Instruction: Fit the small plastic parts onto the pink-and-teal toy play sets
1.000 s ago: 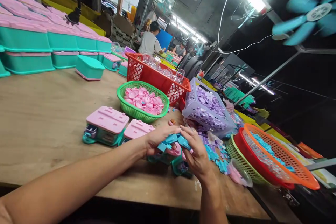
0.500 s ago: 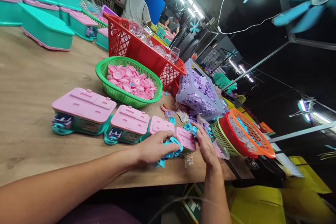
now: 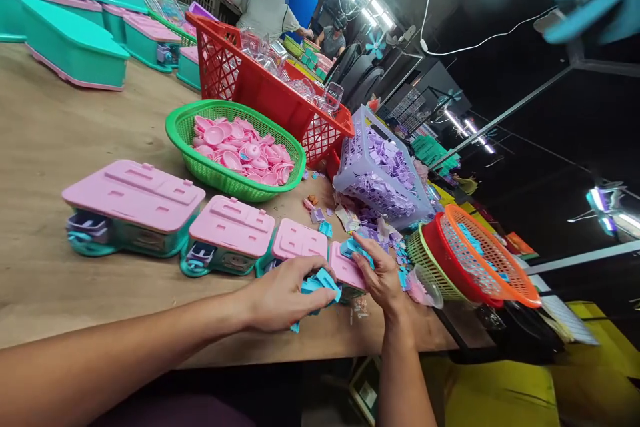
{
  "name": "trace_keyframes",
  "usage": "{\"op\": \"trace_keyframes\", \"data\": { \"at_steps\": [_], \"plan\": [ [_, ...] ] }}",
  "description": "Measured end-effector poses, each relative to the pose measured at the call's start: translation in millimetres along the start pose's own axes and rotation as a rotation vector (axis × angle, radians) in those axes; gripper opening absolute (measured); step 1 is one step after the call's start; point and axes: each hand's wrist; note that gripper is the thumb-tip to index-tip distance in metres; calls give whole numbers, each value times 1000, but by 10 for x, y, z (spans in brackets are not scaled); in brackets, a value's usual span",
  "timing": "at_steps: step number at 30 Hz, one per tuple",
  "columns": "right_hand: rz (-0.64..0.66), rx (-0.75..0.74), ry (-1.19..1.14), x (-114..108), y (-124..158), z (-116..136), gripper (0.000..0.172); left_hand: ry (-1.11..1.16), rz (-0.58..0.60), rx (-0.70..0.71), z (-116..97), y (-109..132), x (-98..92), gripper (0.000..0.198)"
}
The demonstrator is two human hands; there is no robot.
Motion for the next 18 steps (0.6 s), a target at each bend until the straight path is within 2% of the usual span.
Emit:
{"op": "trace_keyframes", "data": {
  "at_steps": [3,6,11,14,16,18],
  "plan": [
    [56,-49,31,-50,-15,25,40,-157,-93,-9,-57,-76,-98,27],
    [66,-84,55,-48,9,9,41,-279,-154,-25,-119,-202,-104,43],
    [46,-70,102,-4,82,-65,43,-567,-37,-74,-296,-447,28,62],
    [36,-51,124,1,76,-84,41,-673,-42,-80,-349,-534,38,57],
    [28,-101,129,15,69,-48,40,-621,-97,-64,-323,-528,-15,49],
    [-39,-167,151,62,92,55,43,-501,-152,-31,-261,-470,-91,41]
  ]
}}
Point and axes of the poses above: each hand's wrist, its own y-axis away from the middle knuckle, its own x-axis out of the palm, z = x × y, and after that the axes turned 15 degrees about -y, right-handed
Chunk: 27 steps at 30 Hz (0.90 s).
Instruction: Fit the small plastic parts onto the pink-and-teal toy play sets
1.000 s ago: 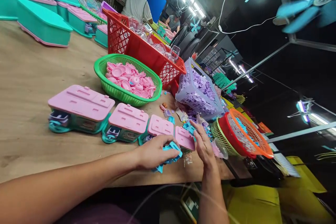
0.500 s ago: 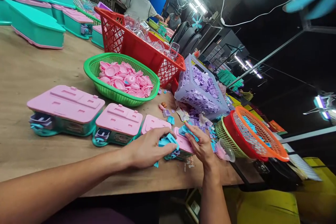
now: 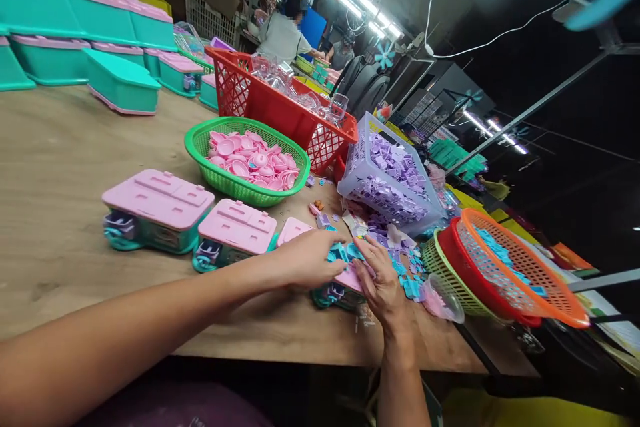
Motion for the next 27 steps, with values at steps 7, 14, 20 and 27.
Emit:
{"op": "trace_keyframes", "data": {
  "at_steps": [7,14,20,27],
  "plan": [
    [-276,56,-151,288,124,661,46,523,95,-31,193,246,-37,30],
    [-309,-3,-164,320,-149,824,23,510,106,25,193,173,-349,33],
    [-232,-254,62,246,-525,892,34,185,68,44,149,-21,-736,45],
    [-216,182,-479,418,-743,813,38,155,42,165,337,-35,-802,30]
  ]
}}
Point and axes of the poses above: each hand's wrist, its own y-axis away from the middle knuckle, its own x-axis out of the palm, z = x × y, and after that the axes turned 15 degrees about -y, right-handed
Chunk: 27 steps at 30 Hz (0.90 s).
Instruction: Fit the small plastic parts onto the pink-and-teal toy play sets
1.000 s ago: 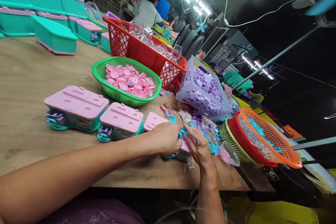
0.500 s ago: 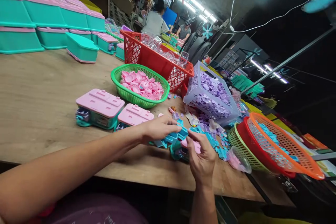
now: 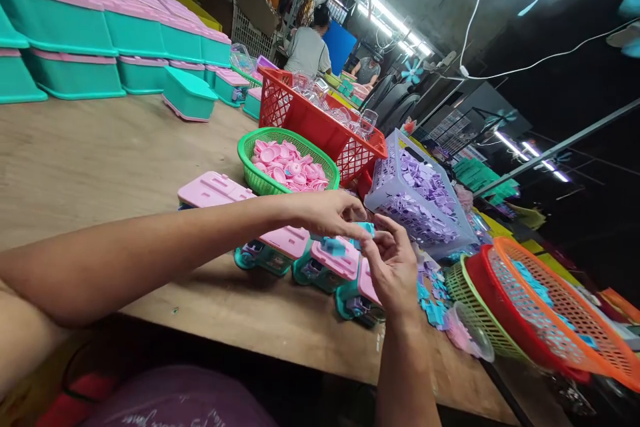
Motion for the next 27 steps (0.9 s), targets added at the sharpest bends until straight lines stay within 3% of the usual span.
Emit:
{"op": "trace_keyframes", "data": {
  "at_steps": [3,7,10,14,17,22,25,27],
  "plan": [
    [32,146,-89,104,-38,-87,40,-32,16,3,134,-18,34,29],
    [30,131,38,152,-67,-168,38,-217,-23,-106,246,-21,79,28],
    [-58,166,-58,62,8,-133,38,-424,-95,-37,231,81,112,37],
    [-218,335,-461,-151,328,14,31,-603,1,43,147,149,182,48],
    [-238,434,-579,-223,732,79,27,-710,111,8,112,35,242,52],
    [118,709,-375,-129,1405,27,25,-857,307,29,122,-201,253,42],
    [310,723,-107,-61,1615,2,21,-889,365,68,131,-233,210,40],
    [505,695,13,-14,1707,-14,16,-908,382,77,124,-220,181,40]
  ]
}}
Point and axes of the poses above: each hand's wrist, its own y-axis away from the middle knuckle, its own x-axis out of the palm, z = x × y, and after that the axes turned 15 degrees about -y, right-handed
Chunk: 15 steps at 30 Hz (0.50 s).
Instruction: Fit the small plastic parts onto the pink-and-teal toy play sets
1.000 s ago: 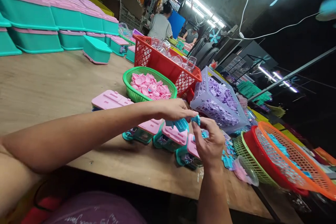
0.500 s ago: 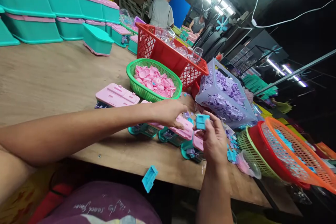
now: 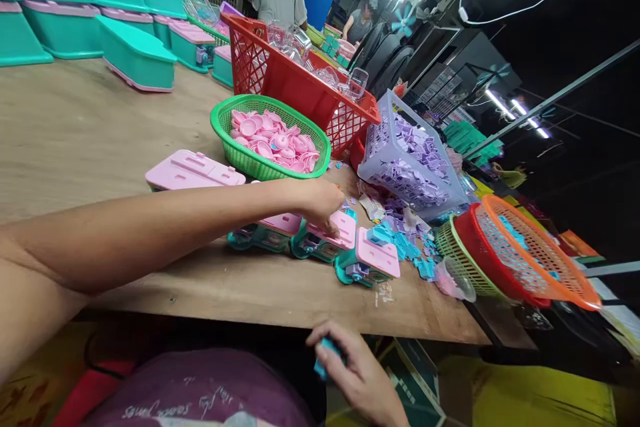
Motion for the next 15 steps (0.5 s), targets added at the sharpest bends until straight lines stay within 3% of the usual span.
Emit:
{"op": "trace_keyframes", "data": {
  "at_steps": [3,7,9,11,13,15],
  "plan": [
    [183,23,132,103,46,-113,24,-15,26,8,12,47,-39,41],
    [203,-8,203,44,203,-151,28,-20,97,14,47,112,-108,51],
    [96,-111,265,-97,268,-5,23,-24,141,31,60,142,-129,68],
    [-91,-247,369,-272,234,253,15,-59,178,31,56,163,-130,83],
    [-250,-367,533,-445,46,570,17,-108,195,17,36,178,-111,88],
    [-334,-473,715,-595,-287,877,29,-134,185,-5,10,195,-80,92]
  ]
}}
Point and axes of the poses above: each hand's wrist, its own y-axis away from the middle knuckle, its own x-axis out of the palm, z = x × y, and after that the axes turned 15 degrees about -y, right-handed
